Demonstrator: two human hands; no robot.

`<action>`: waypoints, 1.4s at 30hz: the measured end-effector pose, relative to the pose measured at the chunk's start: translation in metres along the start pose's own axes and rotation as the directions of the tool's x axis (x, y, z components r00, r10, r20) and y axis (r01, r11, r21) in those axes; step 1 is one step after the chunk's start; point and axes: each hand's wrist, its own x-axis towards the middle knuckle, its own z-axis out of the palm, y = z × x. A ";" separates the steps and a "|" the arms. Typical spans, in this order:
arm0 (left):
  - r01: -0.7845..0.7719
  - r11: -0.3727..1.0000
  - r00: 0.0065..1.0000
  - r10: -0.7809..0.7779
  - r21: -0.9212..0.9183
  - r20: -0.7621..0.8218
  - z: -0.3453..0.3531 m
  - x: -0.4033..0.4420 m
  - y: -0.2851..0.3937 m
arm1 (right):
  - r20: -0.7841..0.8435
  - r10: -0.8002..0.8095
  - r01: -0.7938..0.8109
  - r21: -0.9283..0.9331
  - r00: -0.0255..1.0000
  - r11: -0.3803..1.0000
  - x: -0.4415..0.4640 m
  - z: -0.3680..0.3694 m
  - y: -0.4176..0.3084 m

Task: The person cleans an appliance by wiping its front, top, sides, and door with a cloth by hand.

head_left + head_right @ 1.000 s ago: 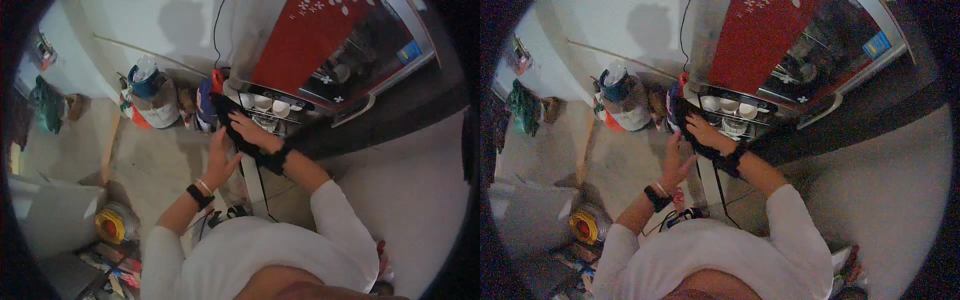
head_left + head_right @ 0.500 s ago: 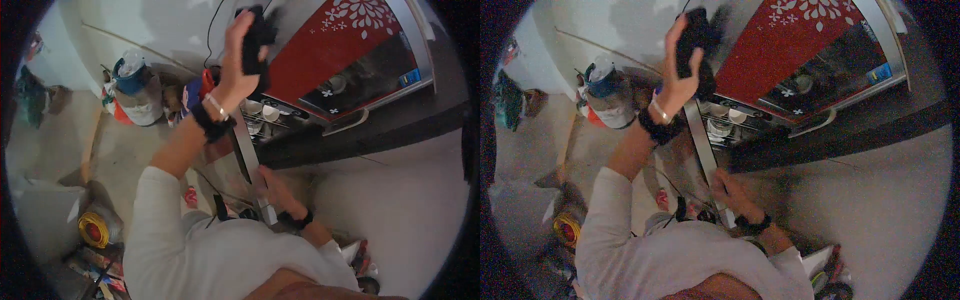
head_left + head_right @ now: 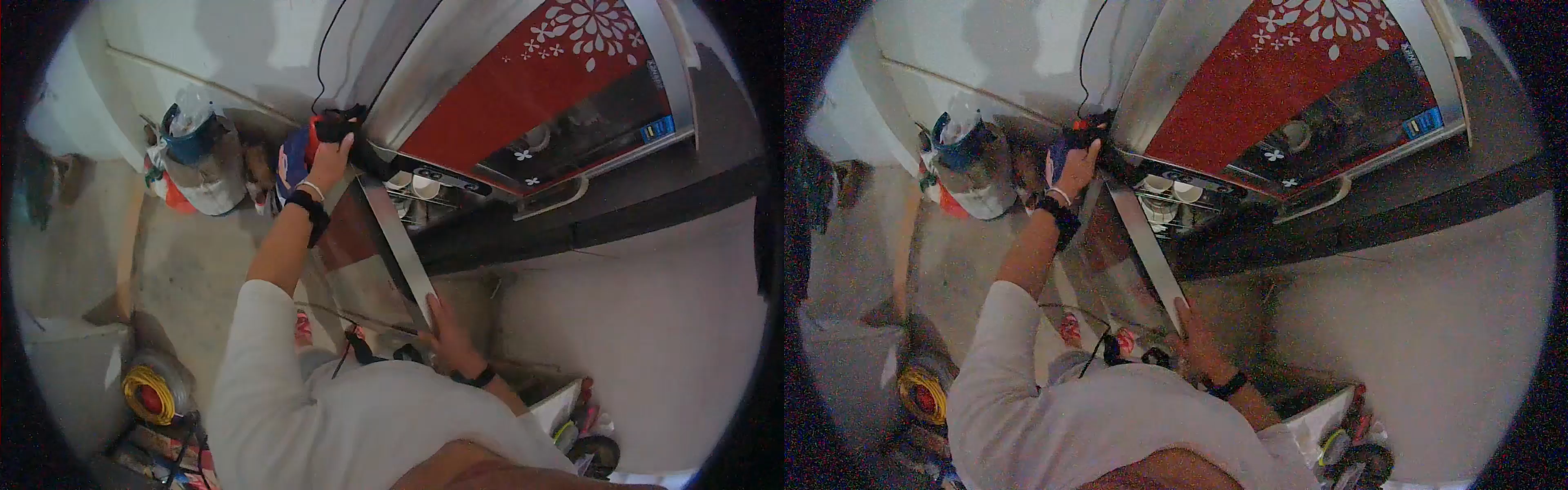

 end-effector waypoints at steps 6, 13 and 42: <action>-0.454 0.890 0.866 0.450 0.031 -0.219 0.037 0.007 0.020 | -0.053 -0.156 0.139 -0.246 0.986 0.959 0.006 -0.016 0.023; -0.323 0.937 0.935 0.337 0.132 -0.106 0.017 0.005 -0.035 | -0.046 -0.097 0.090 -0.132 0.994 0.987 0.013 -0.035 0.027; -0.689 0.715 0.687 0.696 0.116 -0.212 0.005 0.093 0.234 | 0.011 -0.303 0.293 -0.283 0.953 0.913 0.051 -0.092 0.078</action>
